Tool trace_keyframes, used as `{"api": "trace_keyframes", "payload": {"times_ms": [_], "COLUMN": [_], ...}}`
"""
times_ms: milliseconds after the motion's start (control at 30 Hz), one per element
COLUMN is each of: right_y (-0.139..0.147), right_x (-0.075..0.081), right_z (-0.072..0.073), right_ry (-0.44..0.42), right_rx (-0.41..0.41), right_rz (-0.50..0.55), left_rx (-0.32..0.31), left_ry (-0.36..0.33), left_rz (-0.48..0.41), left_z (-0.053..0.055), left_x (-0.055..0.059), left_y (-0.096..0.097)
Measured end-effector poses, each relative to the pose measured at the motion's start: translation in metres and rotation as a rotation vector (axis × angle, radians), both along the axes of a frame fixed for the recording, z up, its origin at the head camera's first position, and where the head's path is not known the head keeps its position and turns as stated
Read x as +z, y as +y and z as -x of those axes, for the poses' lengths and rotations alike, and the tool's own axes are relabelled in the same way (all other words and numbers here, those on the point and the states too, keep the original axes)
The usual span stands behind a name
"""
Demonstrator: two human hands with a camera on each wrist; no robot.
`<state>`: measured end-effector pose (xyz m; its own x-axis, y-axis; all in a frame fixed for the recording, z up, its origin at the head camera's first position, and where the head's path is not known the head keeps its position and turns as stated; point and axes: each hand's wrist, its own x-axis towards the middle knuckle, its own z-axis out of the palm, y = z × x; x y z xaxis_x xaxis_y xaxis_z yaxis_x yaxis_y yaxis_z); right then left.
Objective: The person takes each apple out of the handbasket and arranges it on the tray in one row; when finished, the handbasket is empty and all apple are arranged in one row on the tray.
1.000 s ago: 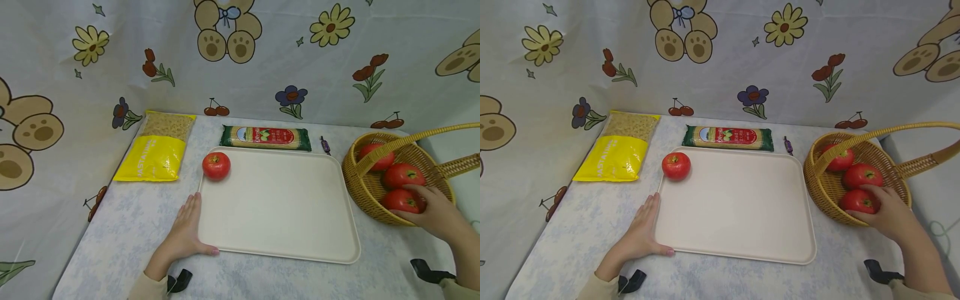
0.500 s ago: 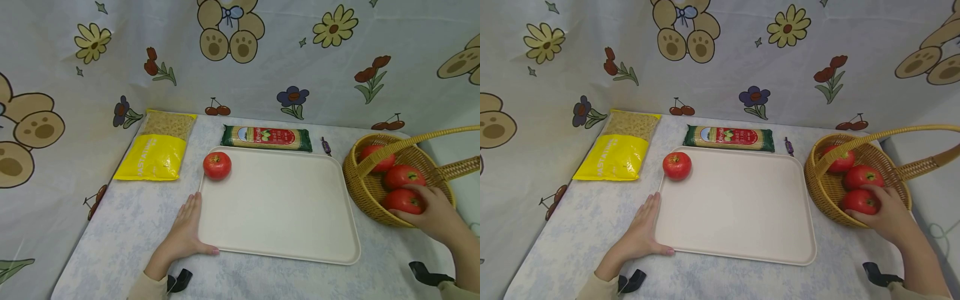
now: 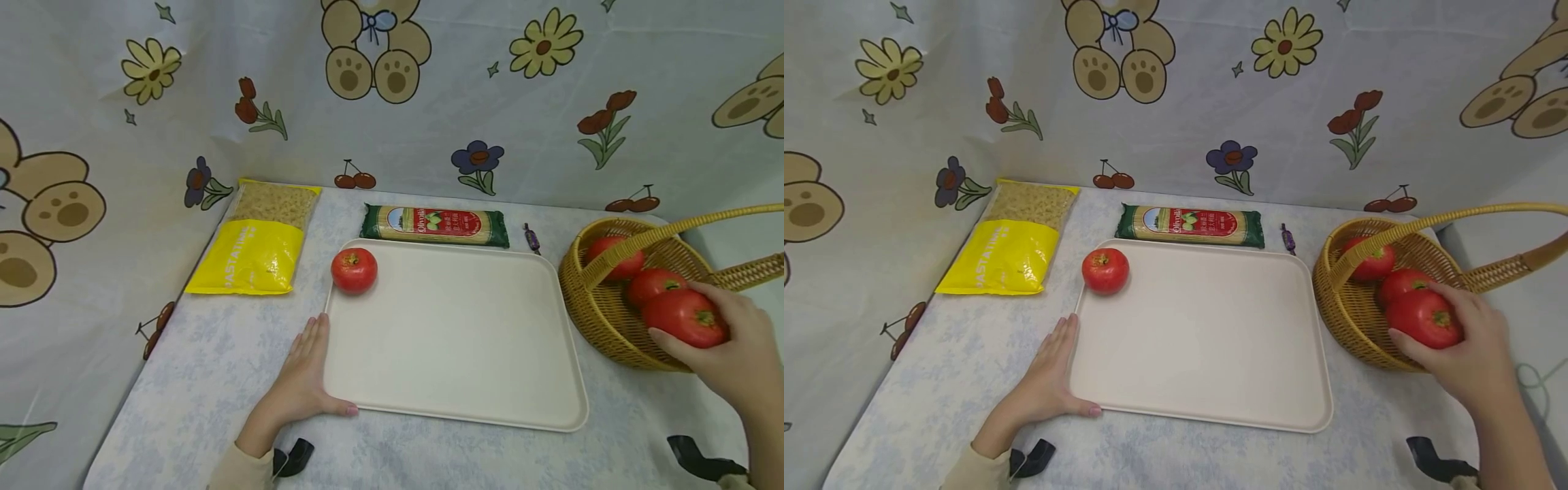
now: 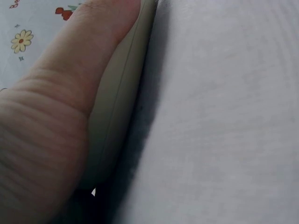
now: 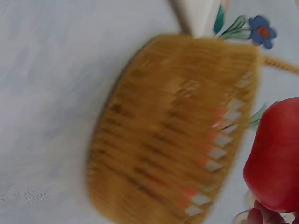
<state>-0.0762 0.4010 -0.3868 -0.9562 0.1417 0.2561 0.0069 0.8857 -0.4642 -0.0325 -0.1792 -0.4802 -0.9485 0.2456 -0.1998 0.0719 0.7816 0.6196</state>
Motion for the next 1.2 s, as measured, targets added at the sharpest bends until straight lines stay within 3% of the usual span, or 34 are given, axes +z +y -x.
{"api": "trace_keyframes", "payload": {"times_ms": [167,300,433,667,900,1200], "right_y": [-0.030,-0.055,-0.082,-0.137,-0.186,-0.241], "right_x": [0.017,0.027,0.035,0.030,0.013,-0.006], "right_z": [-0.010,-0.012,-0.012,-0.002,0.031,0.070], "right_ry": [0.101,0.225,0.261,0.163,0.035,-0.183], "right_rx": [0.064,0.209,0.343,0.480,0.597,0.633], "right_rz": [0.035,0.055,0.071,-0.009,-0.001,0.063], "left_rx": [-0.004,-0.004,-0.006,-0.004,-0.005,-0.001], "left_ry": [0.001,0.007,0.004,-0.004,-0.002,-0.014], "left_rz": [-0.004,-0.001,0.002,0.011,0.001,-0.007], "left_z": [0.000,0.000,0.000,0.001,0.000,0.000], "left_x": [0.001,0.001,0.000,0.000,0.002,0.003], "left_y": [0.000,0.000,0.000,-0.001,-0.002,-0.002]}}
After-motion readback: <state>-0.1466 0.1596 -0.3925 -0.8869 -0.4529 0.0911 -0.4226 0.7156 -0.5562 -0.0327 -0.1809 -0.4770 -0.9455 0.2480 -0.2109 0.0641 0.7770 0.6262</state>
